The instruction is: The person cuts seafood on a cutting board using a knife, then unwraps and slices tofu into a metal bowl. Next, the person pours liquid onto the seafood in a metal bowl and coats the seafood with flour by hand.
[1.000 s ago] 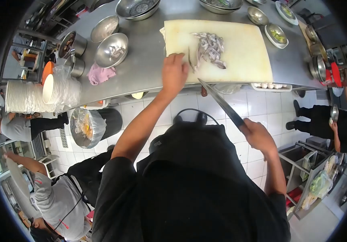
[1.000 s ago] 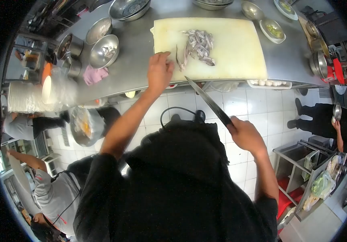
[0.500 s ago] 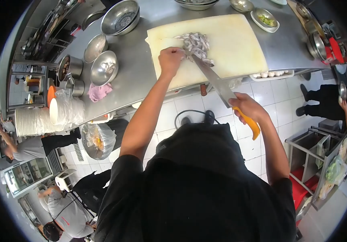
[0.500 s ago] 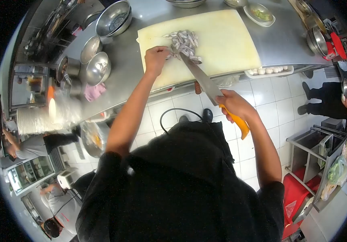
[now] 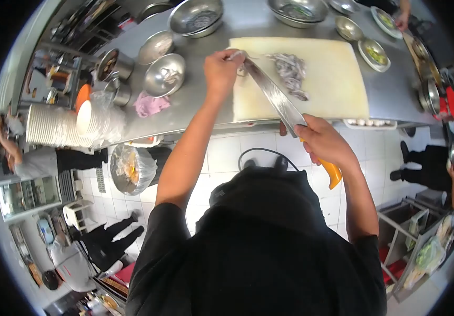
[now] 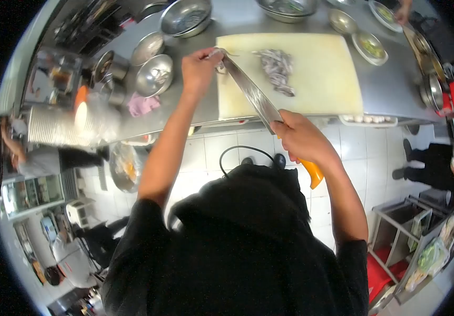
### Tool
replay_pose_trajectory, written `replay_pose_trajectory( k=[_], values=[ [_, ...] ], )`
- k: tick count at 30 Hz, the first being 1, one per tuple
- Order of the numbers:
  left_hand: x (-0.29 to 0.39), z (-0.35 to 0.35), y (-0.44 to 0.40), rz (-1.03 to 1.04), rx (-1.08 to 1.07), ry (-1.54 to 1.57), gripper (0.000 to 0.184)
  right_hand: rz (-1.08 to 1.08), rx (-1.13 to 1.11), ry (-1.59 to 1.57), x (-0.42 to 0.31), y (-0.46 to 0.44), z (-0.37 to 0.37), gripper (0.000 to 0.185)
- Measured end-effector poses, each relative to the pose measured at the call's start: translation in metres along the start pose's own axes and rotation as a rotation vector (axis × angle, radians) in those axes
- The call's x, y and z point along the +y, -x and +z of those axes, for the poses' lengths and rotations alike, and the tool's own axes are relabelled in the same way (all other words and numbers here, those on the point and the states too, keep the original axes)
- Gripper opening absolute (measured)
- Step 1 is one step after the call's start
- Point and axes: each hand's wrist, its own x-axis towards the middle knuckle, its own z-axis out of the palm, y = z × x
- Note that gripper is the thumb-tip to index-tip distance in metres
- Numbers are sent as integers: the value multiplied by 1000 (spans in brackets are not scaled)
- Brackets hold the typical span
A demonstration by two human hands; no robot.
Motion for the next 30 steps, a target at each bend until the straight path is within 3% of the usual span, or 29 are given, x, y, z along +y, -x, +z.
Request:
replay_pose_trajectory(
  k=[3, 4, 7, 11, 14, 16, 18, 21, 22, 30],
  values=[
    [21, -59, -19, 10, 89, 71, 22, -152, -68, 26, -36, -13, 16, 20],
    [36, -80, -22, -42, 139, -50, 24, -183, -77, 59, -52, -17, 22, 21],
    [12, -134, -49, -17, 248, -116, 27, -266, -195, 94, -83, -42, 43, 22],
    [-72, -168, -74, -49, 205, -667, 31, -194, -144, 156, -76, -48, 52, 23],
    [-78, -135, -53, 420, 361, -904, 27, -100, -70, 92, -35, -31, 35, 21],
    [-36, -90, -24, 332, 99, -631, 22, -56, -39, -104, 1, -7, 14, 19],
    [-14, -41, 3, 409, -196, -423, 17, 51, 113, -212, 20, 24, -4, 17],
    [-10, 48, 43, 545, -438, -211, 13, 187, 293, -281, 61, 55, -23, 16],
    [6, 65, 57, 496, -536, -213, 9, 207, 345, -309, 73, 65, -26, 17],
    [10, 145, 77, 397, -586, -655, 15, 287, 511, -458, 127, 91, -23, 20]
  ],
)
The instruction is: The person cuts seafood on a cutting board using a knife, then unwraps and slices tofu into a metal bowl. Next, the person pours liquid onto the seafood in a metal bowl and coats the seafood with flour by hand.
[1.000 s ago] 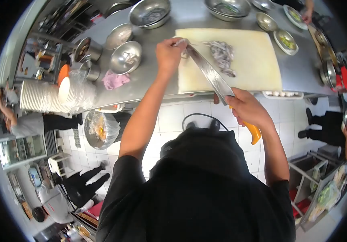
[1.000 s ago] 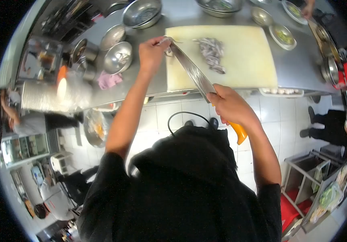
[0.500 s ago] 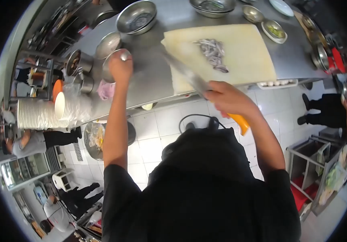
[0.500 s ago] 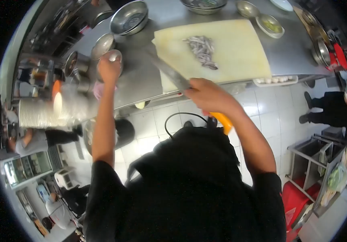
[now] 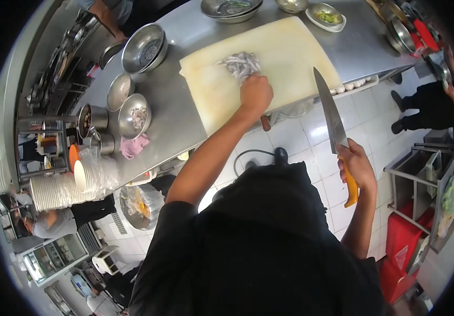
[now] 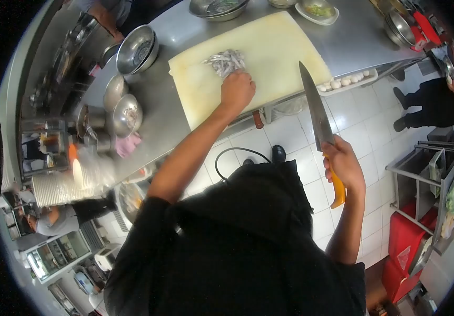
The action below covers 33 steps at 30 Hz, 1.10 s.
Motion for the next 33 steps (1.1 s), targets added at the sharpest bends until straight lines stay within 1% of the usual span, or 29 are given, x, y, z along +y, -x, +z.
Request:
replay_pose_trajectory(
  k=[4, 7, 10, 11, 14, 18, 19, 20, 21, 22, 23, 28, 33],
  values=[
    [-7, 0, 4, 3, -93, -67, 14, -17, -29, 6, -2, -10, -1, 19],
    [-6, 3, 17, -17, 18, -18, 17, -29, -62, 15, -9, -19, 1, 18],
    [-9, 2, 27, 52, 87, -84, 20, -46, -95, 26, -19, -26, 4, 18],
    [-13, 0, 28, 55, 120, -52, 20, -52, -104, 27, -21, -28, 5, 18],
    [-29, -21, 30, 58, 201, 36, 20, -107, -121, 54, -26, -31, 3, 18],
    [-45, -98, -4, 1, 264, 138, 22, -118, -151, 28, -26, -35, 1, 18],
    [-48, -115, -17, -27, 277, 118, 19, -122, -155, 24, -25, -36, 1, 18],
    [-52, -133, -29, -5, 281, 92, 17, -125, -161, 20, -24, -38, 2, 17],
    [-59, -144, -42, 30, 333, 59, 17, -129, -168, 15, -24, -38, 2, 17],
    [-52, -162, -49, 24, 337, -5, 18, -132, -173, 9, -24, -39, 3, 18],
    [-52, -172, -57, 31, 352, 4, 18, -136, -178, 3, -24, -38, 4, 18],
    [-46, -206, -86, 56, 398, -4, 19, -140, -182, -19, -22, -35, 7, 18],
    [-49, -198, -93, 87, 427, -82, 19, -147, -196, -22, -19, -35, 9, 18]
  ],
)
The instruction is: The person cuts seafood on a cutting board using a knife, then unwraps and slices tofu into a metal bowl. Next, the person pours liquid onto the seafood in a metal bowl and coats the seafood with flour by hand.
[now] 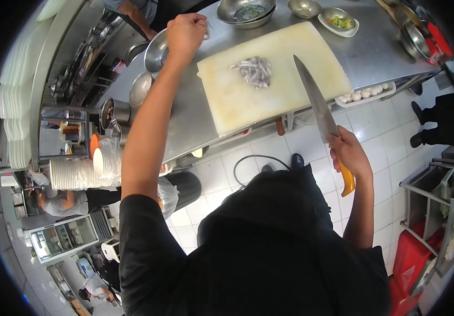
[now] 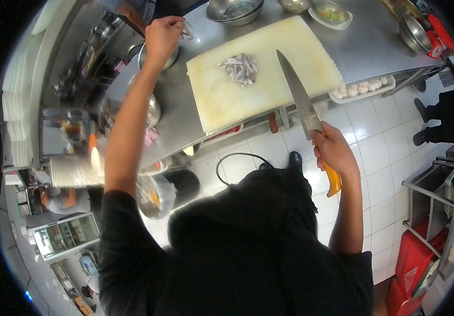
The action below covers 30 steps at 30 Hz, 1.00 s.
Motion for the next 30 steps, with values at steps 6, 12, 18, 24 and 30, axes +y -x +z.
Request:
replay_pose_trajectory(
  k=[6, 12, 18, 24, 30],
  values=[
    [-17, 49, 91, -129, -33, -40, 15, 13, -23, 52, 1, 2, 10, 15],
    [-11, 72, 223, -198, 10, 148, 12, -114, -81, 268, 13, -2, 37, 18],
    [-8, 63, 250, -165, 31, 196, 22, -465, -54, 705, 6, -24, 67, 16],
    [-8, 53, 262, -139, 109, 245, 23, -550, -42, 879, -6, -47, 78, 15],
    [-16, 53, 268, -162, 100, 266, 19, -603, -12, 993, -16, -55, 85, 17]
  ],
)
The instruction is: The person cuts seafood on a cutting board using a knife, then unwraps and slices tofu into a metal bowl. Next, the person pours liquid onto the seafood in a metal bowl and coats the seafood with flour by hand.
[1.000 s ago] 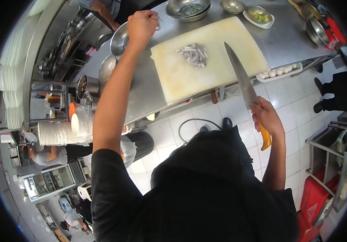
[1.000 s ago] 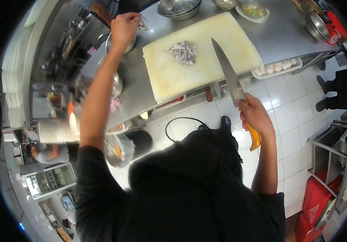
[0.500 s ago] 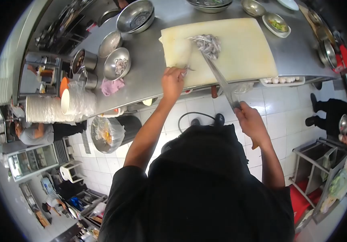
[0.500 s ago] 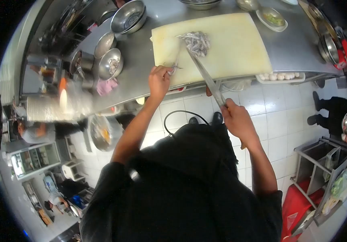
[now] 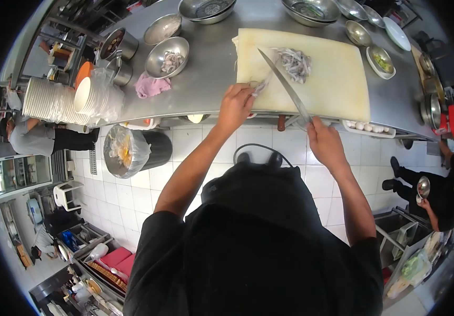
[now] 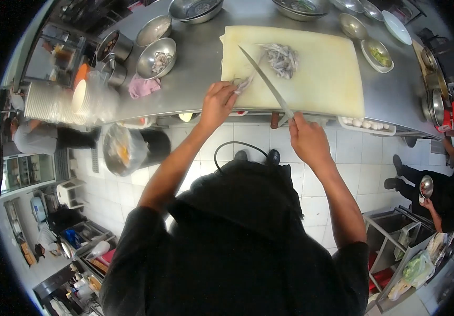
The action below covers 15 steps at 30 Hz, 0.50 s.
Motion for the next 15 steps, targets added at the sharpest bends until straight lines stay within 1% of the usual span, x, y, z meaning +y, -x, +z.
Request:
replay_pose_trajectory(
  k=[2, 4, 7, 10, 13, 15],
  values=[
    [-1, 2, -1, -57, -10, 14, 17, 6, -30, 27, 4, -2, 6, 17],
    [-1, 4, -3, -138, -22, 33, 14, 61, -115, 71, 10, 4, 4, 17],
    [-3, 2, -8, -21, -6, -104, 12, 84, -186, 104, 18, 16, -9, 16],
    [-6, 4, -15, -119, 87, -21, 10, 130, -226, 67, 25, 30, -21, 16],
    [7, -8, -29, -458, 52, 266, 10, 155, -239, -4, 24, 39, -21, 16],
    [-8, -1, -33, -447, 131, 443, 9, 159, -225, -48, 23, 45, -21, 17]
  ],
)
